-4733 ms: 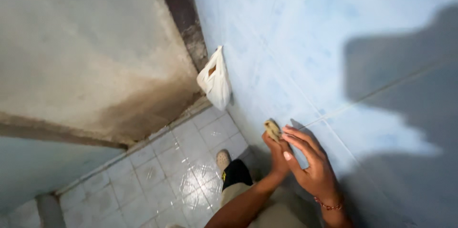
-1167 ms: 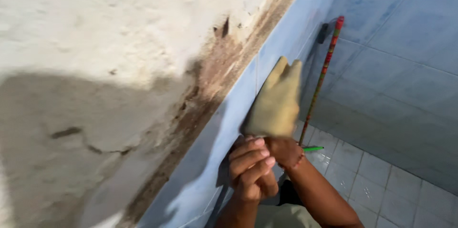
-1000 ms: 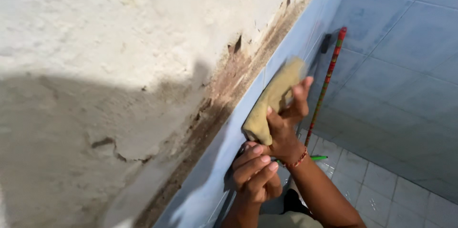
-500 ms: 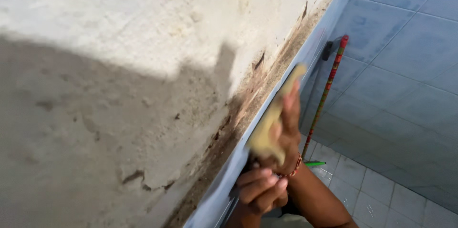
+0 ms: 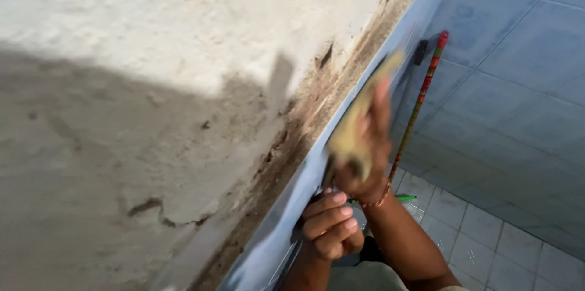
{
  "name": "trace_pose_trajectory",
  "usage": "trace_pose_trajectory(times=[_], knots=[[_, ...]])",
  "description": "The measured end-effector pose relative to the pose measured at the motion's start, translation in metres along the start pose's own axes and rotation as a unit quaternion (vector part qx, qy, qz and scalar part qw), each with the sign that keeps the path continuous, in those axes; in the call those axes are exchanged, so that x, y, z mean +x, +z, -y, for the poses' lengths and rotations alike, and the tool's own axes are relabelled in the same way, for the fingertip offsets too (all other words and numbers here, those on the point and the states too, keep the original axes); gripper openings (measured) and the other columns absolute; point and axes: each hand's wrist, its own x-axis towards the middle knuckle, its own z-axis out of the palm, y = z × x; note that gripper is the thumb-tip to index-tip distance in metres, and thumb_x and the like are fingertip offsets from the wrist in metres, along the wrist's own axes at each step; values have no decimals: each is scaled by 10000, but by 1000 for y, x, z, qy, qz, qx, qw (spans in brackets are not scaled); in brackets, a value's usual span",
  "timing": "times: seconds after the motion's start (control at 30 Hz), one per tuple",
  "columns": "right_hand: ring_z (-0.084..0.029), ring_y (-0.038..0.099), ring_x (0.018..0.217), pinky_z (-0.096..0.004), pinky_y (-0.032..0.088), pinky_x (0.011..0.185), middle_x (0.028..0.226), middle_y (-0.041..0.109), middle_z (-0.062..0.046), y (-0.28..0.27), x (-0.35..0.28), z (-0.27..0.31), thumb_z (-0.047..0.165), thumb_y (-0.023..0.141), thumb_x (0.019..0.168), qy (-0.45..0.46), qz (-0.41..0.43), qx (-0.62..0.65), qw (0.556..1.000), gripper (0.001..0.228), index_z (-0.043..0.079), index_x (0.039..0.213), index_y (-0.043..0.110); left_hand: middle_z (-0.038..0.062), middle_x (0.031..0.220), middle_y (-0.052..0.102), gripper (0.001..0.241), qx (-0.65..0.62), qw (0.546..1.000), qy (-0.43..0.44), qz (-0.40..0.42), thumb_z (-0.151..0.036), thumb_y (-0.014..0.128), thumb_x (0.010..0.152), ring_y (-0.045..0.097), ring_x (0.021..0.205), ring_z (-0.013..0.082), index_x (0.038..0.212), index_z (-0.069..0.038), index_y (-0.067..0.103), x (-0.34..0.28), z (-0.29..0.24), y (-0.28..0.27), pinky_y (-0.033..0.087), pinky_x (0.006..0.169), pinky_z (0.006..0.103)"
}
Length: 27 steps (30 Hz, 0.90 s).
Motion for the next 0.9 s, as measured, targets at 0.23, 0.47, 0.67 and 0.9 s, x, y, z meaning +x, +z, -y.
trace_pose_trajectory(times=[0.23, 0.47, 0.67, 0.9], knots=[[-261, 199, 1640, -429, 154, 1385, 1739, 249, -69, -7, -45, -41, 203, 572, 1093, 52, 12, 16, 998, 509, 141, 1556, 369, 52, 1109, 568, 142, 9, 1000, -24, 1, -41, 624, 970, 663, 1098, 258, 1064, -108, 542, 10, -8, -2, 602, 1012, 403], [-279, 168, 1649, -401, 126, 1379, 1744, 187, -146, 1, -28, -23, 278, 387, 1200, 202, -59, -8, 978, 567, -18, 1671, 279, 64, 1115, 565, 134, 10, 999, -42, 23, -27, 616, 980, 659, 1111, 266, 1082, -86, 551, 16, -13, -1, 617, 1011, 395], [-279, 157, 1656, -414, 126, 1378, 1755, 152, -160, 6, -102, -20, 330, 375, 1185, -12, 34, -22, 999, 599, -19, 1658, 263, 60, 1110, 589, 153, 5, 997, -67, 32, -16, 621, 985, 679, 1106, 246, 1098, -96, 556, 9, -16, -2, 633, 972, 353], [-278, 145, 1664, -430, 126, 1377, 1769, 112, -176, 11, -92, -36, 392, 362, 1169, 298, -83, 32, 951, 640, -21, 1643, 246, 91, 1135, 587, 128, -13, 995, -77, 57, 3, 583, 995, 664, 1111, 291, 1103, -61, 561, 4, -12, -4, 620, 1012, 438]])
